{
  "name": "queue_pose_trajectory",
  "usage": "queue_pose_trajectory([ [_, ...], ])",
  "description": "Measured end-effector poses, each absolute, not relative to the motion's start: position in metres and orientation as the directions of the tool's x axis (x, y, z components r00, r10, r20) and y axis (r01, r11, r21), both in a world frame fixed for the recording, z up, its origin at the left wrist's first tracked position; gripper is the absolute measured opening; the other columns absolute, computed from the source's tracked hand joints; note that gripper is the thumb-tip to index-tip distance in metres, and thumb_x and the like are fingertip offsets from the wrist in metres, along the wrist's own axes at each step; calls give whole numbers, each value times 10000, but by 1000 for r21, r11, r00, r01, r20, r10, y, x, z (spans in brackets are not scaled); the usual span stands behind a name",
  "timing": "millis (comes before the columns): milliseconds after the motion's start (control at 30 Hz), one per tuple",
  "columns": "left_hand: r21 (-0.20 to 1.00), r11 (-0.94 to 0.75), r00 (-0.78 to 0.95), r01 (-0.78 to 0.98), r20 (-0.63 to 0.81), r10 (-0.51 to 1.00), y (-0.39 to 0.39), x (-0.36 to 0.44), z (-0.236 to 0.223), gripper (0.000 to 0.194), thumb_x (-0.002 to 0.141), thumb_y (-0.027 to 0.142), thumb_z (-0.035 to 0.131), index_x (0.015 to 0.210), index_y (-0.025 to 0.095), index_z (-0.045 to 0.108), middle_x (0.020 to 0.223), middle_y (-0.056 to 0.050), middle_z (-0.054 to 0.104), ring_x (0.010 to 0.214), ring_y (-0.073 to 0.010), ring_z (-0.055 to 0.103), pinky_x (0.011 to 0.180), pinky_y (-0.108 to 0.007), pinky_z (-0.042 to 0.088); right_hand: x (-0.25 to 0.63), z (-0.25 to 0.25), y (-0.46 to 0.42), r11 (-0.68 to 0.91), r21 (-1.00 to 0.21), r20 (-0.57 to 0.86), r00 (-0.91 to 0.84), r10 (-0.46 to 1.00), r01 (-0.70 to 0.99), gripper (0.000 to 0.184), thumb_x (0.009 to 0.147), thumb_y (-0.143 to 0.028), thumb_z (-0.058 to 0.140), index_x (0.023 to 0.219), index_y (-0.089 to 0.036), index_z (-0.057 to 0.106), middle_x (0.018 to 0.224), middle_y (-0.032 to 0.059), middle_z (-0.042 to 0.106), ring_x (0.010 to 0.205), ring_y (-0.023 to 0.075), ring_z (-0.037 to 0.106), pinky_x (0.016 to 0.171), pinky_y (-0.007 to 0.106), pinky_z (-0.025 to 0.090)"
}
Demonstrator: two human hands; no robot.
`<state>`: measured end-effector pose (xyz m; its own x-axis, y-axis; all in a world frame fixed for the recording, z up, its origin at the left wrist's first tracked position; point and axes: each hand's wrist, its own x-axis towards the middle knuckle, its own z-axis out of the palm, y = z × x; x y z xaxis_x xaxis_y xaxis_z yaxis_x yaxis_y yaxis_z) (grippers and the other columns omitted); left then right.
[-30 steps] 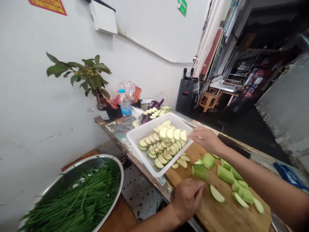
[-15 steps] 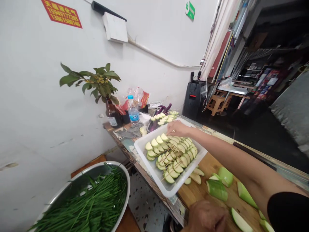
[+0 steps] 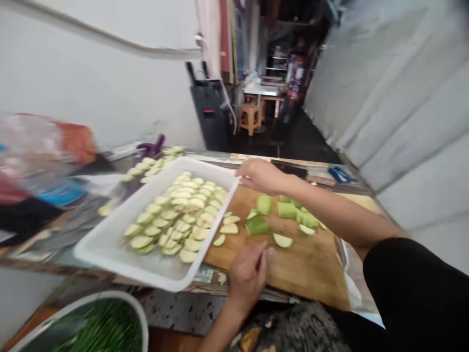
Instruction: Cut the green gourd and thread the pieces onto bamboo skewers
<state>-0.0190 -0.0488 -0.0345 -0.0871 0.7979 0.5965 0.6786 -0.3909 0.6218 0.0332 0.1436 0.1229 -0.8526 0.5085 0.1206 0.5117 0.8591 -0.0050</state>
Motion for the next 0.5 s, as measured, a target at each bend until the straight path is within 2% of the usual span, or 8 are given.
queue_pose_trajectory([
  [133, 596, -387, -78, 704, 606, 791, -48, -22, -39, 258, 791, 160, 508, 1025, 186, 612, 905, -67, 679, 819, -170, 624, 777, -301, 479, 186, 119, 126, 563, 28, 64, -563, 824, 826, 243, 841, -228, 447, 871, -160, 678, 953, 85, 669, 910, 206, 585, 765, 270, 395],
  [233, 547, -362, -74, 755, 620, 781, -52, -22, -37, 237, 770, 167, 547, 994, 188, 619, 894, -55, 681, 800, -169, 629, 777, -300, 481, 283, 95, 97, 258, 64, 21, -260, 965, 964, 271, 832, -245, 425, 779, -156, 675, 832, 106, 681, 776, 213, 617, 649, 272, 409],
  [333, 520, -310, -88, 796, 606, 791, -52, -22, -34, 238, 763, 191, 566, 996, 183, 615, 908, -59, 674, 797, -175, 626, 786, -310, 477, 342, 61, 66, 23, 66, -50, -20, 999, 998, 293, 821, -301, 434, 704, -160, 662, 740, 110, 677, 683, 217, 622, 570, 272, 399],
  [433, 504, -277, -72, 818, 567, 821, -48, -20, -28, 252, 769, 205, 566, 1017, 174, 601, 920, -62, 662, 794, -172, 619, 783, -320, 479, 364, 30, 46, -70, 30, -103, 73, 992, 997, 281, 814, -320, 437, 733, -164, 657, 772, 112, 676, 725, 227, 626, 571, 278, 398],
  [500, 487, -309, -1, 817, 536, 844, -42, -16, -21, 250, 778, 199, 557, 1025, 179, 593, 939, -57, 655, 829, -170, 611, 795, -324, 478, 368, 15, 42, -104, 1, -117, 104, 988, 995, 279, 813, -325, 434, 770, -161, 656, 798, 124, 673, 768, 245, 623, 591, 296, 401],
])
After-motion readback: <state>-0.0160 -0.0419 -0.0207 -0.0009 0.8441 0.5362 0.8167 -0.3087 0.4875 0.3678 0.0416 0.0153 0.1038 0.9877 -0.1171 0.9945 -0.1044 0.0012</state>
